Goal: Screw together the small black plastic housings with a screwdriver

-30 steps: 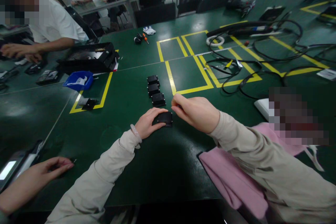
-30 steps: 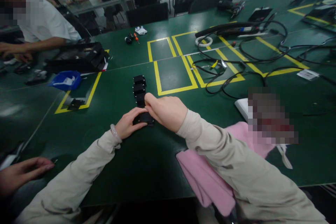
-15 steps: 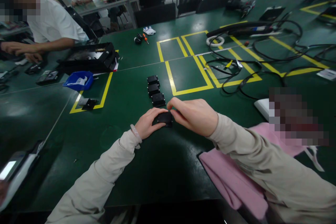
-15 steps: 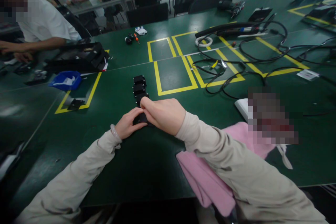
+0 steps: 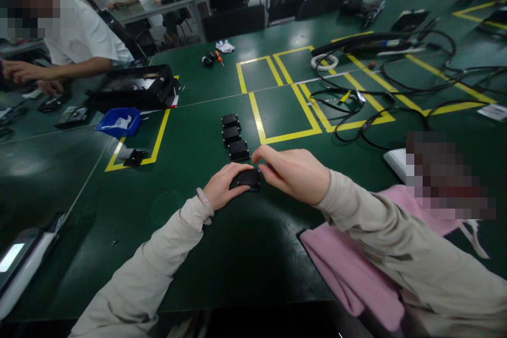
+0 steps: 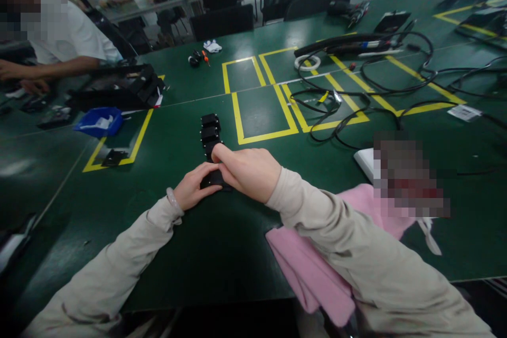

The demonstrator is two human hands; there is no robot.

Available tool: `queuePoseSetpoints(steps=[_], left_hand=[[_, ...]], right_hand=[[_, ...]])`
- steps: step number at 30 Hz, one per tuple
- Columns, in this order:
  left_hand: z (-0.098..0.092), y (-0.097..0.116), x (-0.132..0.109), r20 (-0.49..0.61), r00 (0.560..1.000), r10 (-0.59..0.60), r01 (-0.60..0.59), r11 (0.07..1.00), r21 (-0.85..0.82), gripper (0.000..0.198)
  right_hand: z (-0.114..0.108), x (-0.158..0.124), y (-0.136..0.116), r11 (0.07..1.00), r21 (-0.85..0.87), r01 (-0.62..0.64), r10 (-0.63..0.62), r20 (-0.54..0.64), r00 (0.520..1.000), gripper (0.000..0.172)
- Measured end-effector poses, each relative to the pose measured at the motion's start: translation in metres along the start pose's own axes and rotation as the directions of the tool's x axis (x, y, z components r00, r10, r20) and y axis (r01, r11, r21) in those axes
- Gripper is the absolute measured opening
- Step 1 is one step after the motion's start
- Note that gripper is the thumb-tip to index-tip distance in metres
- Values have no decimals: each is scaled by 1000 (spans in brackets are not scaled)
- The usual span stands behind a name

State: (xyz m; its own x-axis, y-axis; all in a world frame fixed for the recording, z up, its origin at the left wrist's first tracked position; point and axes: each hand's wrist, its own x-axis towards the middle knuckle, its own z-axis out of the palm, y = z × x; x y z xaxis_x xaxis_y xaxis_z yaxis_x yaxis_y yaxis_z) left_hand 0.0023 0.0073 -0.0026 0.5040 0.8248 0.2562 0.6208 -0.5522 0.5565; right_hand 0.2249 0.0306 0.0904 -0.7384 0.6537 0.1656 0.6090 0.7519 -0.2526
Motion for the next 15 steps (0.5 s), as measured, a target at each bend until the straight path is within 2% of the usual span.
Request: queuePoseSetpoints(steps=[7, 12, 15], left_hand=[[1, -1, -1, -14, 1000, 8, -8, 1000, 10, 40], [0, 0, 0, 4, 1000, -7, 7, 1000, 2, 40], [-1, 1, 0, 15, 1000, -20, 20, 1000, 2, 39]], right_hand=[[-2, 2, 0, 993, -80, -90, 93, 34, 995, 34], [-2, 2, 0, 999, -9, -53, 53, 31, 998, 27], [-3, 1, 0, 999, -35, -40, 40, 12, 999, 26]])
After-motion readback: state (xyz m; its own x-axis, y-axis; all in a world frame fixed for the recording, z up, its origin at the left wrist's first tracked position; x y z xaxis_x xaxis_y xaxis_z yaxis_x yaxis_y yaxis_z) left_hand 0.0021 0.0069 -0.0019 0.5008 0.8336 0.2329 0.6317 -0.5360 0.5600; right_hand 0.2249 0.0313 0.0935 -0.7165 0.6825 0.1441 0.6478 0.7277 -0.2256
